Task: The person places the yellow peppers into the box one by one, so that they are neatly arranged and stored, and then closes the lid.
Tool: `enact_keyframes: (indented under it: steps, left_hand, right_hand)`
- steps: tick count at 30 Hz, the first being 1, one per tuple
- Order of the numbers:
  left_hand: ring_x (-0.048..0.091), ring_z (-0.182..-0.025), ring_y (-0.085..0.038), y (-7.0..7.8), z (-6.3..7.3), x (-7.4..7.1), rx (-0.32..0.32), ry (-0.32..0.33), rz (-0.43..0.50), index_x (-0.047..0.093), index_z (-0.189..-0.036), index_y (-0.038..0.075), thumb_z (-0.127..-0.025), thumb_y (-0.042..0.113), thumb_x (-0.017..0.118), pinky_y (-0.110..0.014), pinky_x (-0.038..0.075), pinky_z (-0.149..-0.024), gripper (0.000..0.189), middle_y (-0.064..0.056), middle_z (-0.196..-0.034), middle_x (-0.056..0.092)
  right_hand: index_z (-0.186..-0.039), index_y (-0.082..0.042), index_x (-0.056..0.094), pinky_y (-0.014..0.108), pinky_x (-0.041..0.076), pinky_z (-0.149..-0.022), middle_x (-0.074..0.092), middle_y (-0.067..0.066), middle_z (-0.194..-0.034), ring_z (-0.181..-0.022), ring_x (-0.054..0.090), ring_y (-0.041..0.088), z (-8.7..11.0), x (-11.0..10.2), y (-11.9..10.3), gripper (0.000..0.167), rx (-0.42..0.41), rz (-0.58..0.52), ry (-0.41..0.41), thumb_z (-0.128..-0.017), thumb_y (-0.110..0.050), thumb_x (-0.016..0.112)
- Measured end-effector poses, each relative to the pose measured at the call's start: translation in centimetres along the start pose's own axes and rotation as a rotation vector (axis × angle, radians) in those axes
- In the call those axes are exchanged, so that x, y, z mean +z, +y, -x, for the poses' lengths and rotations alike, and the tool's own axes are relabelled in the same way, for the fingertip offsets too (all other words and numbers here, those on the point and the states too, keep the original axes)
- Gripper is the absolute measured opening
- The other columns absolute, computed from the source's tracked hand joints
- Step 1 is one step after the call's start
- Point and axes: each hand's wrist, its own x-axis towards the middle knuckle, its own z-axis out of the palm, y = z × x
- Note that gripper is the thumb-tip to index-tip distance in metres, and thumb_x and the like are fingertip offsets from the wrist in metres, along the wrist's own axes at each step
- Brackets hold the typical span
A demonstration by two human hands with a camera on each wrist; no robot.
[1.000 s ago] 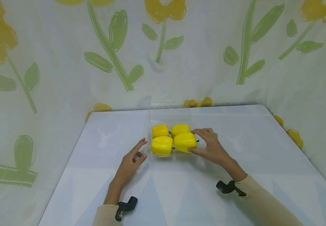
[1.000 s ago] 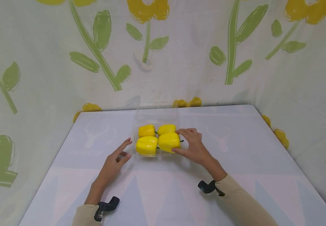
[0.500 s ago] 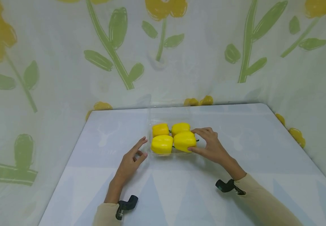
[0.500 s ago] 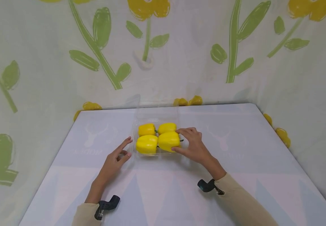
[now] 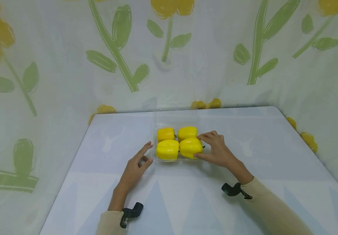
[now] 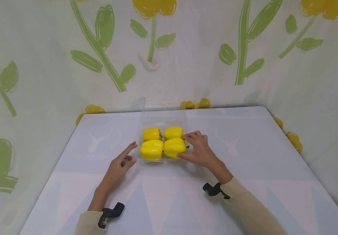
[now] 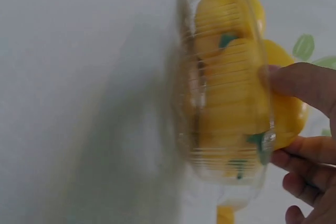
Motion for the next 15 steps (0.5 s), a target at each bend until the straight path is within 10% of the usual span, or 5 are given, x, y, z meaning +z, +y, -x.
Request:
enact_keyframes:
  steps: [15]
  left_hand:
    - [0.059,-0.094,-0.012,-0.1,-0.1,0.1,-0.017,-0.004,-0.014,0.04,-0.154,0.032,-0.102,0.033,0.059,-0.026,0.047,-0.065,0.055,0.02,-0.157,0.034]
  right_hand:
    - [-0.123,-0.003,0.07,0.055,0.031,-0.089,0.066,0.015,-0.122,-0.113,0.05,0.032,-2.1,-1.8,-1.9,0.07,0.097,0.182,-0.208,-0.068,-0.041,0.092]
